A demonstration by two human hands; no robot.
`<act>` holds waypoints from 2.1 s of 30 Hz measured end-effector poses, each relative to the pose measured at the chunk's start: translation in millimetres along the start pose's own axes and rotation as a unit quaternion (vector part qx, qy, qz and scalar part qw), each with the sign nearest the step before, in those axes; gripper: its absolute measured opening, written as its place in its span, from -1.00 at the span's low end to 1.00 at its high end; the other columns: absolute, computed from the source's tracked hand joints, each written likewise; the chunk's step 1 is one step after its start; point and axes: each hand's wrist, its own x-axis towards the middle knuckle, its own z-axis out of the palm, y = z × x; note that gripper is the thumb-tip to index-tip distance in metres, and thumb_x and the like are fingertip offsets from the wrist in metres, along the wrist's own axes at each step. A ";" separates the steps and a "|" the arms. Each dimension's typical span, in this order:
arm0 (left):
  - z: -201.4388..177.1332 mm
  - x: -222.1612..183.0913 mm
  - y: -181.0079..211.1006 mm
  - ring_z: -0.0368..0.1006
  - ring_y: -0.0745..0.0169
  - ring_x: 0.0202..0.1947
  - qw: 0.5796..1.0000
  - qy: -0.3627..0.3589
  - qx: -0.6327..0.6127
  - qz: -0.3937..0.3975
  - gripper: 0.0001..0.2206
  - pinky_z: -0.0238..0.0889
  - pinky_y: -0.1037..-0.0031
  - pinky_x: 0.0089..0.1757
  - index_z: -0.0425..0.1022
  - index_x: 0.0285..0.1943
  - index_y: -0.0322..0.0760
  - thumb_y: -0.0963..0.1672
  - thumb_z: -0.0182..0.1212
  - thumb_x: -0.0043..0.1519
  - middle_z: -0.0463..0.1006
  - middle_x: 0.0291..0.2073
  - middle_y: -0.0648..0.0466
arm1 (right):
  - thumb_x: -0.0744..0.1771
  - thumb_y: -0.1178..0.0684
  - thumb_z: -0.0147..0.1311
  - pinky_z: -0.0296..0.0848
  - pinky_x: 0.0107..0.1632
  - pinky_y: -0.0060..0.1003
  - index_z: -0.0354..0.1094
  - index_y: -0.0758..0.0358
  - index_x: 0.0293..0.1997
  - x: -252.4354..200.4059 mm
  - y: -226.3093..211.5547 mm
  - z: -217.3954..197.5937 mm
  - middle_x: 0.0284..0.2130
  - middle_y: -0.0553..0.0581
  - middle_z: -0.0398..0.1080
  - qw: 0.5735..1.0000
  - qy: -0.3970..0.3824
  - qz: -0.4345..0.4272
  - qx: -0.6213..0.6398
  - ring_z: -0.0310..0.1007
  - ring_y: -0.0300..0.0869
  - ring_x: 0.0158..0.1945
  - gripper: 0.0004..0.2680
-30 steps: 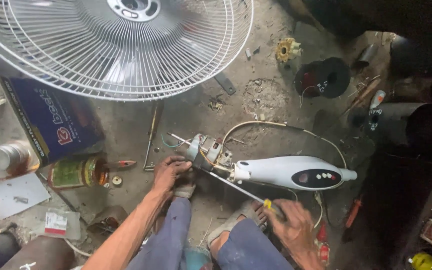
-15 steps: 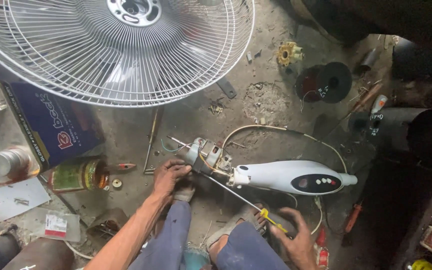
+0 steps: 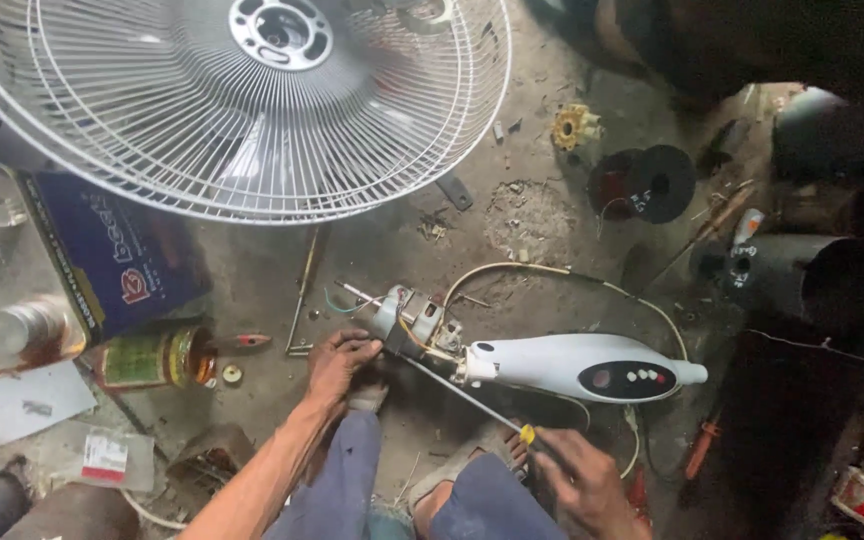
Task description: Applying lubricant to a fan motor and reassembling the motor housing using a screwdriver.
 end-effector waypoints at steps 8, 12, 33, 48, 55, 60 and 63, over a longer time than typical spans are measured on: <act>1.7 -5.2 5.2 0.69 0.21 -0.25 1.000 -0.007 -0.005 -0.003 -0.71 0.55 0.54 -0.15 0.65 0.14 -0.45 -0.32 0.50 0.25 0.77 -0.19 -0.07 | 0.30 0.01 0.42 0.56 -0.04 -0.25 0.63 0.12 0.34 19.0 15.2 -8.0 -0.03 -0.01 0.70 0.996 -0.072 0.046 -0.018 0.64 -0.19 -0.12 -0.59; 3.7 -7.5 4.5 0.69 0.24 -0.25 1.000 -0.012 0.012 0.010 -0.74 0.57 0.57 -0.15 0.65 0.10 -0.45 -0.32 0.49 0.25 0.76 -0.21 -0.04 | 0.37 0.07 0.38 0.36 -0.39 -0.25 0.61 0.23 0.33 3.9 9.7 13.9 -0.30 0.00 0.43 0.960 0.062 -0.164 -0.220 0.40 -0.18 -0.44 -0.65; 68.1 46.6 48.3 0.11 -0.29 0.78 0.826 -0.174 0.317 0.433 -0.41 0.09 -0.02 0.57 0.65 0.41 -0.47 0.12 0.24 0.49 0.20 0.77 -0.15 | 0.46 -0.20 0.26 0.63 -0.30 -0.32 0.63 0.08 0.20 3.7 -17.7 1.5 -0.31 -0.02 0.56 0.951 0.068 -0.140 -0.268 0.65 -0.14 -0.31 -0.73; 72.6 31.4 39.5 0.73 0.09 0.03 0.889 -0.090 0.198 0.403 -0.37 0.52 0.35 0.14 0.25 0.68 -0.41 0.07 0.09 0.54 0.82 0.08 -0.07 | 0.36 -0.10 0.40 0.38 -0.53 -0.14 0.66 0.05 0.08 45.2 -83.0 -25.5 -0.48 -0.03 0.52 0.980 -0.016 0.038 -0.194 0.44 -0.15 -0.60 -0.78; 69.7 40.6 33.4 0.74 0.12 0.00 0.878 -0.073 0.228 0.415 -0.41 0.53 0.36 0.11 0.36 0.61 -0.38 0.09 0.07 0.53 0.83 0.10 0.00 | 0.35 -0.29 0.30 0.49 -0.34 -0.12 0.77 -0.20 0.08 68.9 -82.5 -37.3 -0.56 0.02 0.67 0.939 -0.148 0.278 -0.136 0.55 -0.07 -0.53 -0.74; 66.3 45.1 30.7 0.73 -0.37 0.17 0.858 -0.055 0.228 0.456 -0.51 0.50 -0.05 0.23 0.59 0.40 -0.37 0.08 0.18 0.52 0.80 0.14 -0.24 | 0.40 -0.33 0.22 0.60 -0.10 -0.03 0.81 -0.10 0.05 79.3 -75.4 -49.3 -0.74 0.16 0.54 0.890 -0.243 0.386 0.000 0.71 0.11 -0.44 -0.70; 73.8 27.9 57.8 0.74 -0.41 0.14 0.843 -0.055 0.249 0.474 -0.52 0.51 -0.08 0.22 0.66 0.37 -0.37 0.08 0.21 0.53 0.80 0.13 -0.27 | 0.39 -0.27 0.31 0.59 0.06 0.05 0.84 0.08 0.04 77.5 -73.2 -56.5 -0.32 0.42 0.77 0.902 -0.239 0.359 0.033 0.74 0.23 -0.20 -0.69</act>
